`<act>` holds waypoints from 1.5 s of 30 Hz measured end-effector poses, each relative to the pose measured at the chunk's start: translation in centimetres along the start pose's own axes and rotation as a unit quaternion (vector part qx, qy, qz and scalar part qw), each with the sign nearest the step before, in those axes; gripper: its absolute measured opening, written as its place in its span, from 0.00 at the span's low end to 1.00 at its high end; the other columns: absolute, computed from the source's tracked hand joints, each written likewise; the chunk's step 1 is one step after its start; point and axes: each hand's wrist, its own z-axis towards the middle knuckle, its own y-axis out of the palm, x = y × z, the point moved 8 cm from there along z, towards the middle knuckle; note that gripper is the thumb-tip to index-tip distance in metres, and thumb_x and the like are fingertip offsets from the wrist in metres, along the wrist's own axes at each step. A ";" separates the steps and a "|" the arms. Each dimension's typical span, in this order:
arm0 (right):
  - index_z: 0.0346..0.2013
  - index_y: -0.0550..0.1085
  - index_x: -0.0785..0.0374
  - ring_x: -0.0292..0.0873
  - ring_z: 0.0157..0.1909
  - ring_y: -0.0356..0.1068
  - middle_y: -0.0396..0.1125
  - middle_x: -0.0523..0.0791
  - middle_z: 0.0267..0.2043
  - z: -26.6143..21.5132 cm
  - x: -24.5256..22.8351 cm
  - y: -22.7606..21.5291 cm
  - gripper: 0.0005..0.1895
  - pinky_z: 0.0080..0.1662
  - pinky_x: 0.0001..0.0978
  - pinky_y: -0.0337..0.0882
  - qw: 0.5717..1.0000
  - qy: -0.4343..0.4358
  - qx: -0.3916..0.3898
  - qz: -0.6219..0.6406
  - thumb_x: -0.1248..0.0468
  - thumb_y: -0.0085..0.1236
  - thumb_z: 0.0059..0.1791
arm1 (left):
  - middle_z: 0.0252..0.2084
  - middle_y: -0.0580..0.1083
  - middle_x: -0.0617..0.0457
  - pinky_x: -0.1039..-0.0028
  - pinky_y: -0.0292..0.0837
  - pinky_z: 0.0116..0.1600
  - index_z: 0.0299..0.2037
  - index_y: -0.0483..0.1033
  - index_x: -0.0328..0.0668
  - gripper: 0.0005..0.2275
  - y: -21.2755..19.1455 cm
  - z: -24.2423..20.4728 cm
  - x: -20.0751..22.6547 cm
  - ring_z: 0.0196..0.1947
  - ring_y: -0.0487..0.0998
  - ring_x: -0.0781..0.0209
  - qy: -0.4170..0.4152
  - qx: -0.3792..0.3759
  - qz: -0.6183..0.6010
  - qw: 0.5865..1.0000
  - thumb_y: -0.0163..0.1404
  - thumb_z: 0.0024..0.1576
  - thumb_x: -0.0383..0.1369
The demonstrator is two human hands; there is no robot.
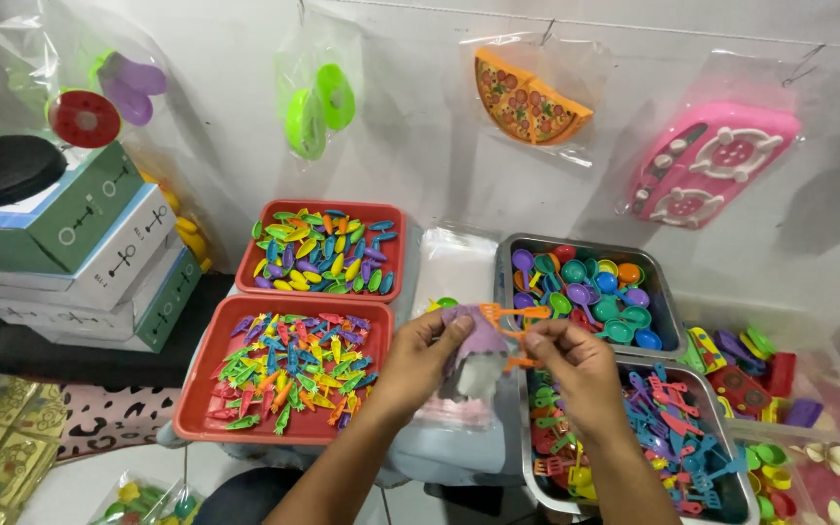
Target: The person wipes various small plastic toys, including a blue camera, a yellow cup, and orange utensils, using a purple cloth. They then place the cleaned items into a clear plastic bag.
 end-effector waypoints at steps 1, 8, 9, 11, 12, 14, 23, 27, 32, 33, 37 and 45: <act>0.44 0.76 0.74 0.41 0.39 0.71 0.72 0.51 0.38 0.1 -0.1 -0.6 0.08 0.47 0.29 0.72 0.999 -0.023 0.030 0.014 0.75 0.55 0.51 | 0.36 0.77 0.48 0.79 0.74 0.36 0.57 0.77 0.32 0.16 -0.4 0.2 -0.3 0.30 0.75 0.68 -0.018 -0.002 -0.034 0.999 0.45 0.64 0.33; 0.38 0.82 0.66 0.35 0.25 0.64 0.73 0.44 0.26 -0.8 -3.7 1.4 0.06 0.29 0.25 0.63 0.961 -0.021 0.021 -0.275 0.69 0.62 0.49 | 0.49 0.73 0.42 0.56 0.69 0.45 0.53 0.71 0.41 0.34 -6.1 1.7 -0.1 0.49 0.74 0.47 -0.056 0.080 -0.332 0.938 0.39 0.51 0.62; 0.36 0.83 0.65 0.34 0.22 0.63 0.72 0.43 0.23 -0.9 -3.6 2.5 0.06 0.27 0.25 0.62 0.944 -0.019 -0.010 -0.330 0.68 0.64 0.46 | 0.49 0.73 0.41 0.56 0.72 0.39 0.53 0.72 0.37 0.26 -7.0 2.1 -0.4 0.47 0.74 0.47 -0.036 0.088 -0.334 0.938 0.44 0.54 0.50; 0.33 0.85 0.63 0.34 0.20 0.62 0.72 0.41 0.20 -1.3 -3.6 4.3 0.06 0.26 0.25 0.61 0.921 -0.016 -0.041 -0.386 0.67 0.66 0.44 | 0.49 0.73 0.39 0.57 0.75 0.34 0.53 0.73 0.34 0.18 -8.0 2.5 -1.1 0.45 0.74 0.47 -0.018 0.095 -0.338 0.936 0.49 0.58 0.38; 0.35 0.83 0.63 0.34 0.22 0.65 0.74 0.41 0.25 -1.6 -5.0 5.1 0.06 0.27 0.25 0.64 0.902 -0.086 -0.011 -0.424 0.67 0.65 0.44 | 0.47 0.74 0.41 0.62 0.72 0.40 0.51 0.73 0.33 0.15 -8.3 2.6 -1.6 0.43 0.74 0.52 -0.024 0.112 -0.361 0.926 0.44 0.59 0.35; 0.37 0.82 0.63 0.35 0.23 0.68 0.76 0.41 0.30 -2.1 -6.2 6.1 0.07 0.28 0.26 0.68 0.874 -0.155 0.019 -0.461 0.66 0.64 0.45 | 0.44 0.74 0.43 0.68 0.69 0.45 0.49 0.73 0.33 0.13 -8.3 2.2 -1.4 0.42 0.74 0.57 -0.032 0.128 -0.385 0.913 0.39 0.60 0.31; 0.49 0.80 0.64 0.36 0.32 0.74 0.79 0.43 0.38 -2.0 -5.4 5.5 0.21 0.38 0.27 0.75 0.922 -0.113 -0.002 -0.369 0.64 0.68 0.42 | 0.43 0.76 0.42 0.70 0.76 0.41 0.58 0.71 0.33 0.17 -5.0 0.9 -1.1 0.36 0.77 0.56 -0.055 0.053 -0.231 0.970 0.45 0.58 0.25; 0.64 0.68 0.66 0.49 0.49 0.72 0.72 0.55 0.53 -1.4 -1.8 4.5 0.40 0.51 0.42 0.76 0.989 0.031 -0.085 -0.116 0.67 0.66 0.37 | 0.39 0.76 0.47 0.81 0.74 0.35 0.53 0.75 0.35 0.16 -0.5 -0.3 0.0 0.31 0.76 0.63 0.027 -0.140 -0.015 0.990 0.50 0.54 0.22; 0.45 0.80 0.76 0.45 0.30 0.72 0.77 0.55 0.33 -0.1 1.0 0.2 0.15 0.36 0.33 0.74 0.987 0.037 -0.062 -0.143 0.75 0.64 0.44 | 0.32 0.76 0.54 0.76 0.72 0.32 0.44 0.79 0.37 0.10 -1.1 -1.7 2.4 0.28 0.73 0.66 0.112 -0.105 0.221 0.963 0.52 0.52 0.24; 0.47 0.79 0.76 0.45 0.33 0.71 0.75 0.55 0.37 0.1 1.2 -0.7 0.15 0.39 0.34 0.72 0.994 0.042 -0.045 -0.095 0.75 0.60 0.46 | 0.31 0.77 0.53 0.77 0.71 0.32 0.42 0.80 0.37 0.11 -1.6 -2.0 3.3 0.27 0.73 0.66 0.115 -0.085 0.221 0.965 0.50 0.51 0.24; 0.50 0.72 0.75 0.47 0.45 0.66 0.70 0.54 0.45 0.9 2.6 -3.6 0.13 0.50 0.41 0.66 0.997 0.048 -0.009 0.052 0.74 0.48 0.52 | 0.42 0.80 0.52 0.70 0.77 0.43 0.45 0.78 0.38 0.11 -2.0 -6.1 10.3 0.38 0.81 0.59 0.369 0.102 0.268 0.884 0.53 0.53 0.21; 0.49 0.74 0.76 0.49 0.40 0.67 0.70 0.55 0.42 0.9 2.7 -3.4 0.12 0.47 0.45 0.69 0.994 0.089 0.015 0.064 0.75 0.51 0.51 | 0.38 0.76 0.36 0.39 0.73 0.37 0.38 0.78 0.25 0.19 -32.1 -2.0 -23.1 0.34 0.75 0.45 -0.380 0.219 0.388 0.811 0.54 0.61 0.42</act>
